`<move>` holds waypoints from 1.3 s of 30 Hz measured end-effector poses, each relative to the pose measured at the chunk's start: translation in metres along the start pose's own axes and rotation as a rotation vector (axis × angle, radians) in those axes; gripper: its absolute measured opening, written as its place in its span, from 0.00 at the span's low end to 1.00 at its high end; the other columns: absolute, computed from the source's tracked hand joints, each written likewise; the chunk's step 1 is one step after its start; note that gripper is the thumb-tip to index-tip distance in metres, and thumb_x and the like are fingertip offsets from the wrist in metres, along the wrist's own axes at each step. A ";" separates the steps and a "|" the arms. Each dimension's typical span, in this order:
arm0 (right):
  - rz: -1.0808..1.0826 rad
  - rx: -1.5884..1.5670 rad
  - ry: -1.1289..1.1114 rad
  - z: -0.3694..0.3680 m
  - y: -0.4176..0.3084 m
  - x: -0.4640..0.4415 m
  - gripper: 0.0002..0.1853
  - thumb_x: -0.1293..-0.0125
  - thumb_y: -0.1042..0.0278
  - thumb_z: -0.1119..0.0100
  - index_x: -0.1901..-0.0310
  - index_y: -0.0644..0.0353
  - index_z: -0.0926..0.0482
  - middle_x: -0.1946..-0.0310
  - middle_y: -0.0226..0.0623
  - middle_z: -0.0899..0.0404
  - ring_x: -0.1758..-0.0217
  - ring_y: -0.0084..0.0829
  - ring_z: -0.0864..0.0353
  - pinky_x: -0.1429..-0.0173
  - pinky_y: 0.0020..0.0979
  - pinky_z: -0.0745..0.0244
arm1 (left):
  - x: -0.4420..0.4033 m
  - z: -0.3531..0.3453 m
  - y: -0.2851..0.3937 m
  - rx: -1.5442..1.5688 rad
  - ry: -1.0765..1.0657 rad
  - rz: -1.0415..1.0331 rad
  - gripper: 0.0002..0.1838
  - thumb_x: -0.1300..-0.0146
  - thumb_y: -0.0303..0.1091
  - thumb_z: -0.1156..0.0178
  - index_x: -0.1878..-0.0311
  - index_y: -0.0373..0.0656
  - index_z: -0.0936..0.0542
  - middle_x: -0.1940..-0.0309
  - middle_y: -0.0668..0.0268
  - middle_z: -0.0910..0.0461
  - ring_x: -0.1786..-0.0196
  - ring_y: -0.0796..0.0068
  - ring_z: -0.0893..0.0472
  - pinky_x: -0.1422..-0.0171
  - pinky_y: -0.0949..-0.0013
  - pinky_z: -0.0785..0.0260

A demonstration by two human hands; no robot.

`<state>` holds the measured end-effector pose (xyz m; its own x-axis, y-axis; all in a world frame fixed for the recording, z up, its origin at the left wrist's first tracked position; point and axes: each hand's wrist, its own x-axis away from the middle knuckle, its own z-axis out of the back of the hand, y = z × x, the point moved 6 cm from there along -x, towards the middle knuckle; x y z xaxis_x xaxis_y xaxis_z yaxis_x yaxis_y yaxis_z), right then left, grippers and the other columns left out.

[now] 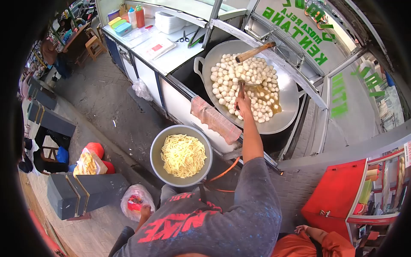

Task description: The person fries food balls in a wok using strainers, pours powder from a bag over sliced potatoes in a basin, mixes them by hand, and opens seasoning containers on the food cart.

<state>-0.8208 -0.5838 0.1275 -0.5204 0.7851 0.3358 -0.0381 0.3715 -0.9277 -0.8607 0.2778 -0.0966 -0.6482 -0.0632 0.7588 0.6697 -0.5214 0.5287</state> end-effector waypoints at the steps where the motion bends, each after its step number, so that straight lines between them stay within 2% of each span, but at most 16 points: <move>1: 0.024 0.002 -0.018 0.003 -0.008 0.013 0.12 0.46 0.82 0.47 0.58 0.63 0.30 0.80 0.35 0.29 0.83 0.25 0.29 0.83 0.29 0.34 | -0.004 -0.003 0.013 -0.023 0.007 -0.019 0.13 0.37 0.35 0.43 0.53 0.40 0.21 0.75 0.62 0.21 0.82 0.70 0.22 0.84 0.66 0.32; 7: 0.248 0.298 0.013 0.016 -0.016 0.124 0.33 0.46 0.81 0.47 0.34 0.66 0.37 0.74 0.34 0.26 0.81 0.23 0.28 0.81 0.27 0.34 | -0.026 -0.031 0.090 -0.121 -0.046 -0.190 0.14 0.36 0.35 0.41 0.51 0.39 0.21 0.69 0.61 0.20 0.77 0.72 0.20 0.80 0.69 0.30; 8: 0.180 0.415 -0.007 0.017 -0.017 0.137 0.37 0.46 0.78 0.46 0.30 0.68 0.41 0.67 0.40 0.22 0.76 0.29 0.23 0.73 0.30 0.28 | -0.030 -0.037 0.098 -0.154 -0.078 -0.210 0.14 0.36 0.35 0.42 0.51 0.39 0.21 0.69 0.61 0.20 0.77 0.72 0.20 0.79 0.69 0.29; 11: 0.413 0.661 0.103 0.035 -0.006 0.135 0.38 0.47 0.76 0.46 0.30 0.68 0.42 0.63 0.47 0.18 0.66 0.39 0.17 0.60 0.37 0.23 | -0.057 -0.046 0.124 -0.269 -0.141 -0.309 0.15 0.37 0.34 0.42 0.50 0.39 0.21 0.69 0.61 0.20 0.76 0.72 0.19 0.77 0.69 0.28; 12: 0.538 0.817 0.175 0.038 -0.007 0.145 0.39 0.48 0.74 0.45 0.30 0.64 0.40 0.59 0.54 0.18 0.55 0.50 0.17 0.48 0.43 0.26 | -0.074 -0.047 0.133 -0.303 -0.136 -0.366 0.15 0.37 0.34 0.42 0.50 0.38 0.21 0.69 0.62 0.20 0.76 0.72 0.19 0.78 0.69 0.28; 15: 0.239 1.093 0.290 0.013 -0.049 0.241 0.39 0.48 0.74 0.44 0.30 0.59 0.38 0.55 0.56 0.19 0.51 0.55 0.20 0.48 0.48 0.26 | -0.076 -0.047 0.165 -0.240 -0.102 -0.370 0.16 0.40 0.34 0.40 0.52 0.36 0.19 0.66 0.57 0.16 0.72 0.69 0.16 0.66 0.67 0.23; 17: 0.294 1.302 0.380 0.027 -0.039 0.261 0.39 0.48 0.74 0.41 0.30 0.52 0.37 0.54 0.51 0.21 0.50 0.54 0.21 0.50 0.51 0.26 | -0.085 -0.049 0.175 -0.264 -0.151 -0.429 0.16 0.40 0.34 0.40 0.53 0.35 0.18 0.66 0.56 0.15 0.72 0.68 0.16 0.66 0.66 0.23; 20: 0.368 1.556 0.482 0.040 -0.034 0.292 0.41 0.51 0.78 0.37 0.31 0.45 0.34 0.59 0.42 0.26 0.53 0.48 0.21 0.54 0.49 0.25 | -0.104 -0.047 0.168 -0.315 -0.219 -0.455 0.17 0.37 0.34 0.41 0.48 0.36 0.21 0.67 0.61 0.18 0.76 0.73 0.19 0.75 0.69 0.27; 23: 0.407 1.732 0.565 0.043 -0.046 0.304 0.40 0.51 0.79 0.35 0.33 0.47 0.32 0.60 0.41 0.28 0.56 0.46 0.21 0.58 0.46 0.23 | -0.144 -0.040 0.131 -0.417 -0.195 -0.549 0.16 0.38 0.33 0.41 0.49 0.36 0.20 0.69 0.60 0.17 0.75 0.71 0.18 0.71 0.67 0.25; 26: 0.405 1.810 0.627 0.037 -0.045 0.304 0.39 0.50 0.79 0.36 0.33 0.46 0.33 0.58 0.42 0.28 0.53 0.47 0.22 0.57 0.47 0.23 | -0.142 -0.022 0.109 -0.512 -0.108 -0.596 0.13 0.39 0.32 0.41 0.54 0.35 0.18 0.70 0.59 0.16 0.74 0.68 0.17 0.67 0.64 0.24; 27: 0.410 1.847 0.612 0.029 -0.039 0.302 0.38 0.49 0.78 0.35 0.33 0.46 0.32 0.57 0.43 0.28 0.53 0.46 0.22 0.57 0.47 0.22 | -0.136 -0.015 0.098 -0.426 -0.175 -0.408 0.16 0.43 0.40 0.39 0.57 0.39 0.16 0.61 0.54 0.15 0.55 0.56 0.16 0.47 0.58 0.24; 29: 0.344 1.858 0.469 0.011 -0.018 0.287 0.38 0.47 0.76 0.35 0.33 0.44 0.33 0.55 0.44 0.27 0.50 0.47 0.23 0.54 0.47 0.22 | -0.124 -0.004 0.087 -0.483 -0.215 -0.447 0.16 0.45 0.42 0.40 0.59 0.42 0.15 0.61 0.52 0.15 0.54 0.52 0.16 0.46 0.57 0.24; 30: 0.213 1.829 0.329 -0.002 -0.010 0.276 0.37 0.45 0.72 0.33 0.32 0.43 0.33 0.54 0.43 0.27 0.50 0.48 0.23 0.50 0.49 0.24 | -0.116 0.004 0.085 -0.548 -0.088 -0.516 0.16 0.45 0.42 0.40 0.58 0.43 0.15 0.61 0.52 0.15 0.54 0.51 0.16 0.47 0.56 0.24; 31: 0.268 1.700 0.202 -0.020 -0.005 0.275 0.38 0.45 0.68 0.31 0.31 0.45 0.34 0.50 0.45 0.27 0.46 0.50 0.25 0.45 0.49 0.27 | -0.103 0.010 0.087 -0.530 -0.077 -0.435 0.16 0.45 0.41 0.41 0.59 0.42 0.15 0.62 0.52 0.15 0.54 0.52 0.16 0.47 0.56 0.25; 35: 0.872 1.419 0.170 -0.090 -0.018 0.283 0.31 0.42 0.64 0.33 0.36 0.59 0.29 0.43 0.48 0.29 0.40 0.51 0.29 0.39 0.46 0.32 | -0.081 0.021 0.091 -0.485 -0.049 -0.323 0.14 0.43 0.40 0.40 0.59 0.42 0.16 0.61 0.53 0.15 0.55 0.54 0.16 0.48 0.57 0.24; 39: 1.171 1.157 0.003 -0.155 0.002 0.308 0.23 0.39 0.69 0.38 0.41 0.64 0.25 0.47 0.46 0.26 0.44 0.47 0.26 0.45 0.45 0.29 | -0.065 0.024 0.102 -0.435 0.032 -0.348 0.14 0.43 0.39 0.40 0.59 0.41 0.16 0.62 0.53 0.15 0.56 0.54 0.16 0.49 0.57 0.24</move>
<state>-0.8487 -0.2646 0.2544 -0.7213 0.3564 -0.5939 -0.2276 -0.9318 -0.2827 -0.7415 0.2493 -0.0830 -0.8195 0.1537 0.5520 0.2069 -0.8191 0.5351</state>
